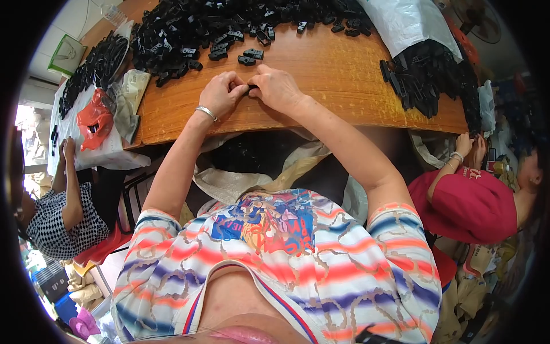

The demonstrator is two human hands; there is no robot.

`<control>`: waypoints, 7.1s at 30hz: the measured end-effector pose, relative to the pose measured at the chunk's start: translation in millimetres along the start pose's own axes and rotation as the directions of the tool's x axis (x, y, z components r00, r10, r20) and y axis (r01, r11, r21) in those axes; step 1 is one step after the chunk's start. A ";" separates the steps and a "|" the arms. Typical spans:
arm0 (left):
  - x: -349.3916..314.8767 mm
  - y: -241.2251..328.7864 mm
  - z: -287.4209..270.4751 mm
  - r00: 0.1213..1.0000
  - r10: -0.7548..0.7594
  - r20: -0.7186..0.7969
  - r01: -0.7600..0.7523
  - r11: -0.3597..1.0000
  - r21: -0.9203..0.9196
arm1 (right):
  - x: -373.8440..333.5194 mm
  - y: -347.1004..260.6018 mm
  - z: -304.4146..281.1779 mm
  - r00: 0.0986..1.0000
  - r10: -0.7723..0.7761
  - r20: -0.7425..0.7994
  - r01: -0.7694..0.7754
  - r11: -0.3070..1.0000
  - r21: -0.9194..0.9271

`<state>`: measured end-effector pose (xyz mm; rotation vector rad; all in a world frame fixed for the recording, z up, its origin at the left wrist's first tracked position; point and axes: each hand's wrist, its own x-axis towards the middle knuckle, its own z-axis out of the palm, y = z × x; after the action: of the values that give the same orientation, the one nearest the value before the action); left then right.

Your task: Manually assembling small black plastic components at a workshop table.

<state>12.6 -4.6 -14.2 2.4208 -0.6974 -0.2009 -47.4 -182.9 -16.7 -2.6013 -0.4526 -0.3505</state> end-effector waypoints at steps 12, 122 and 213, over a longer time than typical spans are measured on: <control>49.5 -14.2 2.0 0.951 0.214 -0.224 -0.211 0.977 0.039 | -59.9 -47.8 -12.1 0.963 -0.099 0.249 0.052 0.981 0.188; 55.4 23.3 7.1 0.959 0.223 -0.176 -0.171 0.948 0.268 | 35.1 94.2 -46.4 0.681 0.668 0.301 -0.718 0.527 0.454; 54.0 23.9 13.4 0.896 0.444 -0.002 -0.436 0.882 0.180 | 2.9 57.0 -51.9 0.952 0.302 -0.051 -0.292 0.944 0.154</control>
<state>44.1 -56.1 -9.7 2.3416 -1.2678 0.1043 -31.9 -255.2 5.4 -2.4563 -0.0528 -0.2969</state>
